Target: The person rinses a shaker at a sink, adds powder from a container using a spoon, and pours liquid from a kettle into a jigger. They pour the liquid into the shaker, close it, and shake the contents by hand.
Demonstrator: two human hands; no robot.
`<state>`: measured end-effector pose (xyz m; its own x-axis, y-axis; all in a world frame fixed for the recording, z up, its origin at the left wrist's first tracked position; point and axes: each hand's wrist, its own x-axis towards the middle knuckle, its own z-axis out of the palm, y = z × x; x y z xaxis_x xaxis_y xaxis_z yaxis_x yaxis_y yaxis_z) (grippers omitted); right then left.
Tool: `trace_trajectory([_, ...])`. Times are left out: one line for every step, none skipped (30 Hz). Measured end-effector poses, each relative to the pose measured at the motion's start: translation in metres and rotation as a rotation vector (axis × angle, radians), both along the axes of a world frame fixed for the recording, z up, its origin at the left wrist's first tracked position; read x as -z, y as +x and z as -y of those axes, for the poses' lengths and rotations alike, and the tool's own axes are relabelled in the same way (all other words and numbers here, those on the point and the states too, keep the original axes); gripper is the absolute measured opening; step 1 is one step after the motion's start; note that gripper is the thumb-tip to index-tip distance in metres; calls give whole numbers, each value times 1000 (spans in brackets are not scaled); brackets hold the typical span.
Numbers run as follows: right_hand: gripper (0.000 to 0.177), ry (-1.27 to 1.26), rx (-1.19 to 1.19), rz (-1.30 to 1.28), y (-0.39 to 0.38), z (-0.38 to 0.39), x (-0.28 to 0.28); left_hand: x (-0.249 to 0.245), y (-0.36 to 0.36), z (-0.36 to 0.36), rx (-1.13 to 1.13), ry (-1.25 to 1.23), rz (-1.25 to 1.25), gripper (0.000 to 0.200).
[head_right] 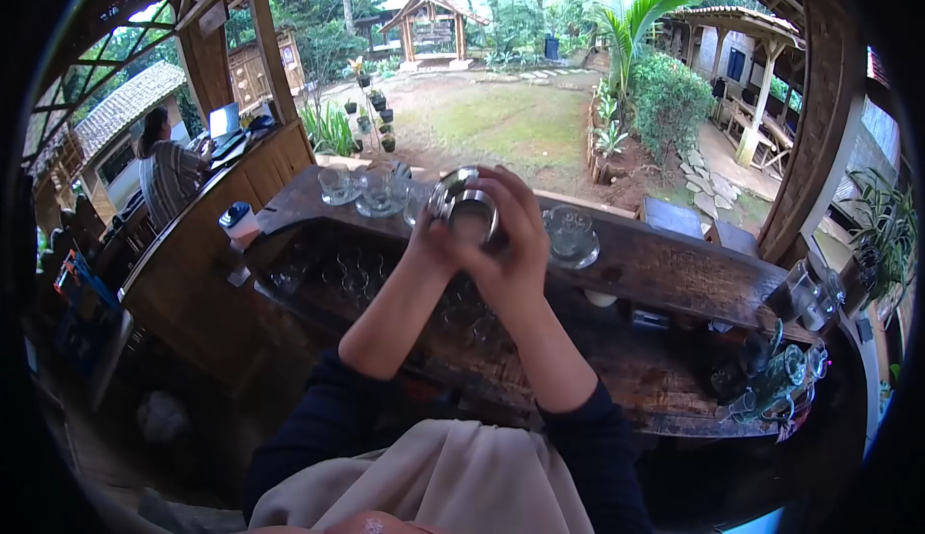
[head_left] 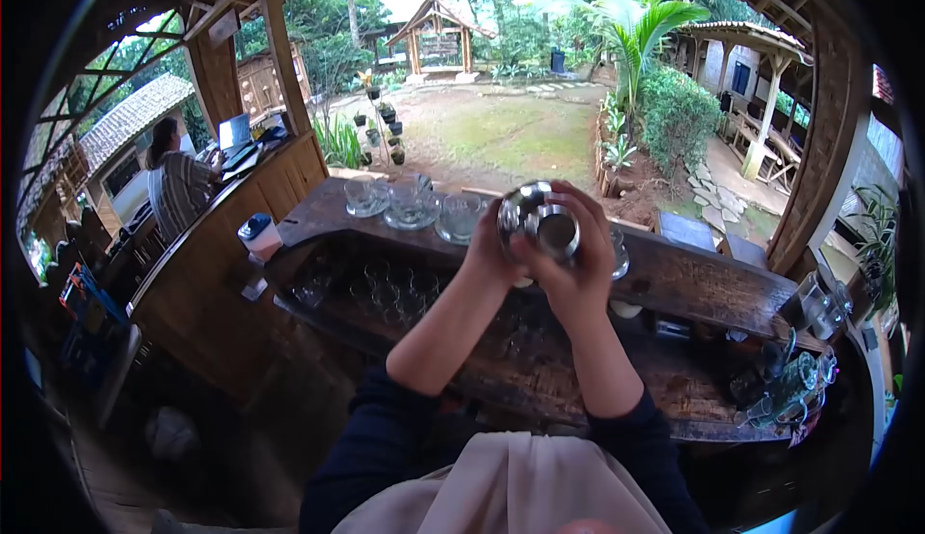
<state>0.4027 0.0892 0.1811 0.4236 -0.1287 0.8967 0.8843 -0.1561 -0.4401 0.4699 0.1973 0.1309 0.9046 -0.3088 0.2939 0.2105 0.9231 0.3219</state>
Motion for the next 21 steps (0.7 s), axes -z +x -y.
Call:
trace_trajectory([37, -115, 10, 244, -5, 8, -6, -20, -12, 2, 5, 4, 16, 46])
trace_trajectory([34, -235, 20, 474, -18, 20, -8, -34, -26, 1, 136, 77, 46, 45])
trace_trajectory([37, -342, 1, 563, -46, 32, -10, -44, -42, 3, 266, 147, 66, 45])
trace_trajectory([39, -447, -20, 648, -66, 40, -11, -50, -59, 12, 164, 111, 210, 51])
trace_trajectory([39, -449, -24, 641, -60, 40, -8, -41, -58, 22, 2, 111, 380, 53])
trace_trajectory([40, -326, -17, 891, -45, 38, -4, -39, -52, 22, -117, 163, 498, 53])
trace_trajectory([40, -194, -7, 1132, -31, 35, 1, -41, -46, 22, -234, 217, 610, 53])
trace_trajectory([40, -193, -5, 1118, -13, 33, 7, -37, -30, 11, 58, 201, 424, 51])
trace_trajectory([43, -150, -18, 806, 9, 30, 11, -25, -6, 0, 344, 179, 236, 49])
trace_trajectory([48, -107, -29, 501, 20, 30, 11, -4, 20, 1, 522, -27, 269, 44])
trace_trajectory([52, -135, 12, -5, 22, 27, 7, 3, 10, 16, 31, 128, 83, 41])
trace_trajectory([52, -34, -47, -113, 28, 27, 13, 1, 5, 19, 6, 172, -162, 41])
trace_trajectory([51, 66, -111, -221, 29, 23, 12, 0, 1, 19, -24, 215, -409, 41])
trace_trajectory([47, -1, -83, -30, 22, 24, 13, 4, -6, 19, 119, 36, -114, 41])
trace_trajectory([44, -73, -56, 157, -2, 25, 6, 8, -11, 16, 261, -146, 177, 42])
trace_trajectory([39, -235, -102, 214, -32, 31, 2, 0, -19, 1, 413, -76, 20, 45])
trace_trajectory([35, -399, -149, 267, -52, 35, 0, -27, -45, 6, 268, 95, 19, 50])
trace_trajectory([32, -302, -174, 648, -48, 23, 5, -25, -45, 8, 186, 38, 270, 53])
trace_trajectory([28, -189, -200, 1029, -43, 12, 9, -25, -47, 11, 97, -19, 522, 56])
trace_trajectory([28, -190, -206, 1026, -42, 17, 9, -29, -45, 11, -33, -103, 741, 61])
trace_trajectory([29, -355, -152, 827, -41, 26, 7, -28, -37, 8, -37, -101, 737, 61])
